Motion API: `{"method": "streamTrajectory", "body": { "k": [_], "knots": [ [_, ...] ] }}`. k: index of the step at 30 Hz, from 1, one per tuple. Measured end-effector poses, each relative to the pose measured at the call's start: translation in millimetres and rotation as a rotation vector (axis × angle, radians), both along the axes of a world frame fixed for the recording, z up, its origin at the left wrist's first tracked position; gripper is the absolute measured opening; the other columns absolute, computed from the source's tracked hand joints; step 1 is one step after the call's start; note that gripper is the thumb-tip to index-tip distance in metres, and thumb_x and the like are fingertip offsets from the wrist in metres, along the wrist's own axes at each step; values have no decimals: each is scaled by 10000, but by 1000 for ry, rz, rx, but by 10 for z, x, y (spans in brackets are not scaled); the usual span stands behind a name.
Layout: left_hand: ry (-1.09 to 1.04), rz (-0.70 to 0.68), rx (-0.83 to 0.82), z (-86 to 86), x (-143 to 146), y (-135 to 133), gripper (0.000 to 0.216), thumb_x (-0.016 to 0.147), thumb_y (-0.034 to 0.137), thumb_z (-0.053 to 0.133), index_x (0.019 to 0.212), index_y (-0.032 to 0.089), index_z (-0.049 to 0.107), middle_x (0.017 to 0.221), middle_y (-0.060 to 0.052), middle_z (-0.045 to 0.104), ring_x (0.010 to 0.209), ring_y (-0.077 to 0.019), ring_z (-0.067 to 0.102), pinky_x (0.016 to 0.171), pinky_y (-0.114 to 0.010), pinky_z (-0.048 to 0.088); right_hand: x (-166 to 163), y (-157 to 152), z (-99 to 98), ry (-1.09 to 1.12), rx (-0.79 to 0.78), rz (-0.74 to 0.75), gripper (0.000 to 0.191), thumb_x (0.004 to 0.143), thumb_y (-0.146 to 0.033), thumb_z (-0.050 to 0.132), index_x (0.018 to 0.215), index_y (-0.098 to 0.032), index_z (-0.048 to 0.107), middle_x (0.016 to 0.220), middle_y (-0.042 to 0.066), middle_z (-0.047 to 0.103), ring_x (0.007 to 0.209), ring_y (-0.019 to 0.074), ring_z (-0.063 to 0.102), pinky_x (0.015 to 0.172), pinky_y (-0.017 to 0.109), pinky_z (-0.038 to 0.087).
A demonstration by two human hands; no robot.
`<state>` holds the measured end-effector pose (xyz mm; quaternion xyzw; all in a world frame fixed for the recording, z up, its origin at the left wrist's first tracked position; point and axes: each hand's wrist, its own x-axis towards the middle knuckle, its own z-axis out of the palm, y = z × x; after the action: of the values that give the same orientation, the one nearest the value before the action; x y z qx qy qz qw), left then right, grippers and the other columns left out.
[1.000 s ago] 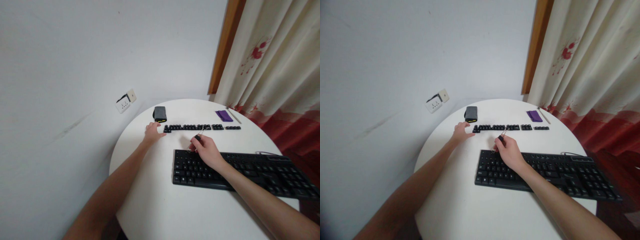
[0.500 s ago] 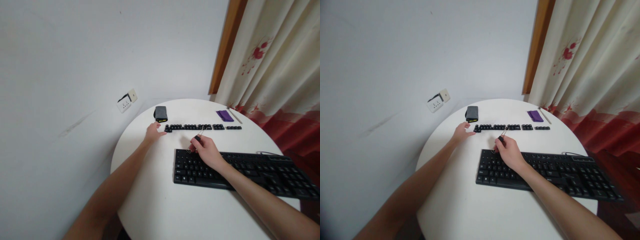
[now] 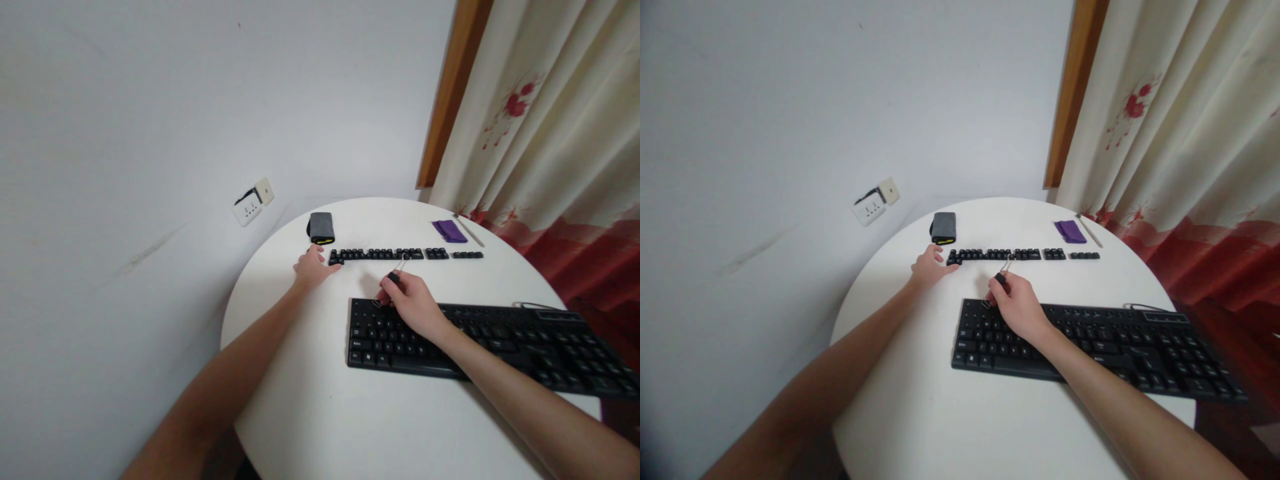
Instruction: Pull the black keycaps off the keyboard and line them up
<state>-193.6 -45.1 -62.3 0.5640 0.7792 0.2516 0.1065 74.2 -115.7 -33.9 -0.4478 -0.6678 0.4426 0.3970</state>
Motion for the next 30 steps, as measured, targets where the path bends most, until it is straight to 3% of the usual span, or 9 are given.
{"method": "streamTrajectory", "body": {
  "k": [8,15,19,25,30],
  "knots": [
    [-10,-16,5,2,-5,-6,669,660,529,820,1184,263,499,1049,-31,690,1050,-278,629,896,-399,407,1,-12,16,16,-13,1,266,952,-397,529,809,-187,611,738,53,727,659,187,683,657,317,515],
    [-177,-150,13,38,-164,-33,518,704,302,797,1137,234,521,939,14,693,794,-157,634,760,-285,461,16,-8,10,15,-17,-2,265,956,-399,529,816,-190,611,741,50,733,676,190,692,672,320,517],
    [-168,-141,32,40,-155,-27,487,705,300,794,1124,229,555,928,9,678,761,-155,614,772,-303,478,21,-3,2,14,-21,1,268,956,-400,530,817,-187,616,748,54,734,671,187,689,670,320,517],
    [151,-286,213,101,40,-121,376,705,314,789,1064,287,677,1213,-59,556,1150,-284,520,971,-436,436,15,-10,16,13,-10,-4,273,954,-401,529,805,-189,614,738,56,729,663,188,684,661,321,516],
    [264,-314,220,82,179,-197,354,722,333,770,1068,320,693,1344,-63,471,1231,-321,443,976,-472,416,4,-12,20,22,-16,-2,266,949,-407,534,817,-189,610,747,61,733,661,193,687,654,324,517]
  ]
}}
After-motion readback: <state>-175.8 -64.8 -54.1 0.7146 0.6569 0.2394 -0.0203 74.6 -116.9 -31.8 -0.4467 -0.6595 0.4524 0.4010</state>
